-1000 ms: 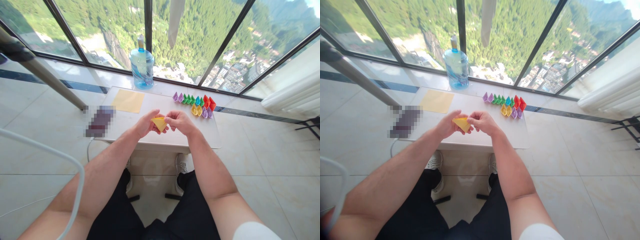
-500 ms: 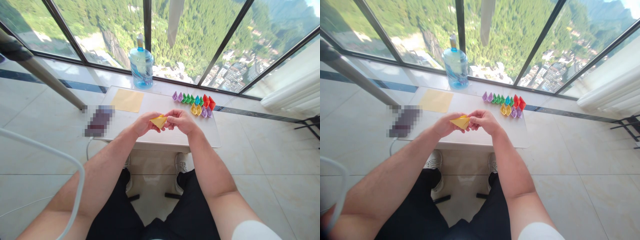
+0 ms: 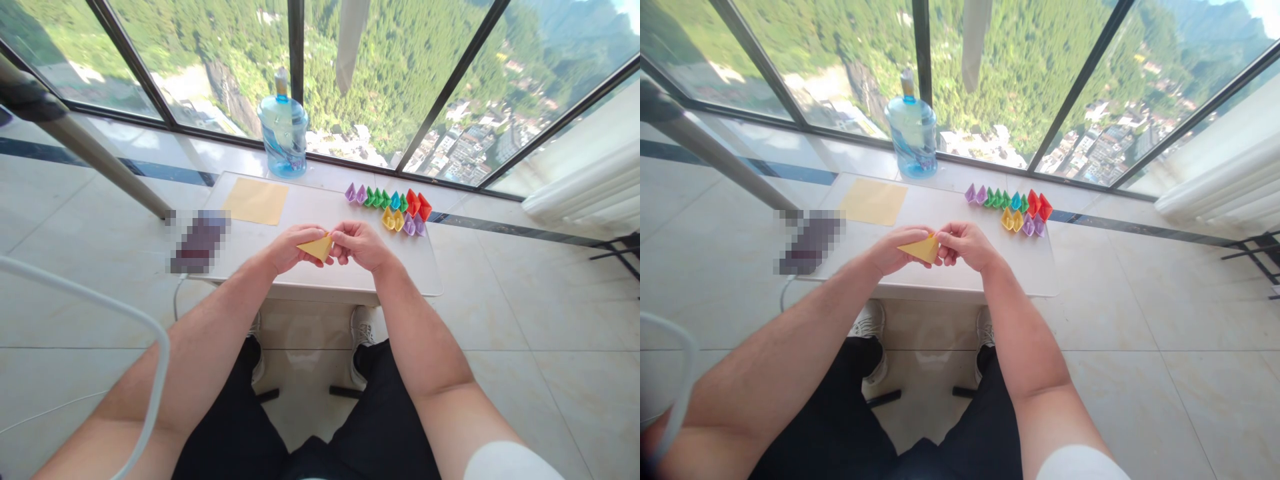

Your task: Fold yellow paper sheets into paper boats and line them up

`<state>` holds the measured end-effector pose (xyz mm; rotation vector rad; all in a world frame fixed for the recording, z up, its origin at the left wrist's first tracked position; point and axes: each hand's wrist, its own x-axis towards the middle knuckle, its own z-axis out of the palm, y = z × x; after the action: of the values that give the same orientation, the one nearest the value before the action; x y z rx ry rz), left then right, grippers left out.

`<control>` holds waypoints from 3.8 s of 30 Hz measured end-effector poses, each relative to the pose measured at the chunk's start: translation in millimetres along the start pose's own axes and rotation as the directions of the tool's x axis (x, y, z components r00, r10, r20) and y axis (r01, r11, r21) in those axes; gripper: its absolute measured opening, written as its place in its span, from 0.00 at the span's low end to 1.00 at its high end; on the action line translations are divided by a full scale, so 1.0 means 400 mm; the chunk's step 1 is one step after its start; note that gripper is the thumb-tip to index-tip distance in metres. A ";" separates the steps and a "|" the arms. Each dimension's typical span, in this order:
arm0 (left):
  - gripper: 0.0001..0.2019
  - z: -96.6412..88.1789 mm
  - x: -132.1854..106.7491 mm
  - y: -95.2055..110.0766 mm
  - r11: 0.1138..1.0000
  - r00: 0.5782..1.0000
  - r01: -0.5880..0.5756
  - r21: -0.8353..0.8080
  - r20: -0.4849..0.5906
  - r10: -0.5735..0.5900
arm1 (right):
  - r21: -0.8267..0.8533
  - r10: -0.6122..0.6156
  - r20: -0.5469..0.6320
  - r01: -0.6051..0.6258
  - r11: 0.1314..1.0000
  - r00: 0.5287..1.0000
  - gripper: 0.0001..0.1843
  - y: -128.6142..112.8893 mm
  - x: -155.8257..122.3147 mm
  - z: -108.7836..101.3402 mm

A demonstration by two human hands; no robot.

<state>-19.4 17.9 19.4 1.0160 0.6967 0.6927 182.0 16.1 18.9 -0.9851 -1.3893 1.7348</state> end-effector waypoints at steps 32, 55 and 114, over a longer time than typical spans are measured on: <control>0.27 -0.002 0.011 -0.024 0.837 0.838 -0.227 0.497 -0.338 0.428 | -0.228 -0.231 -0.402 0.147 0.962 0.886 0.17 0.034 0.044 0.046; 0.13 0.023 0.002 -0.026 0.733 0.800 -0.142 0.666 -0.359 0.481 | -0.313 -0.346 -0.430 0.221 0.924 0.834 0.12 0.038 0.045 0.071; 0.13 0.045 0.033 -0.071 0.958 0.905 -0.153 0.241 -0.356 0.234 | -0.319 -0.275 -0.460 0.132 0.939 0.844 0.12 0.029 0.041 0.045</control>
<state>7.9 8.9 -2.6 1.1668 1.0339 1.0265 157.7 20.2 7.8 -1.2748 -1.3448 1.0367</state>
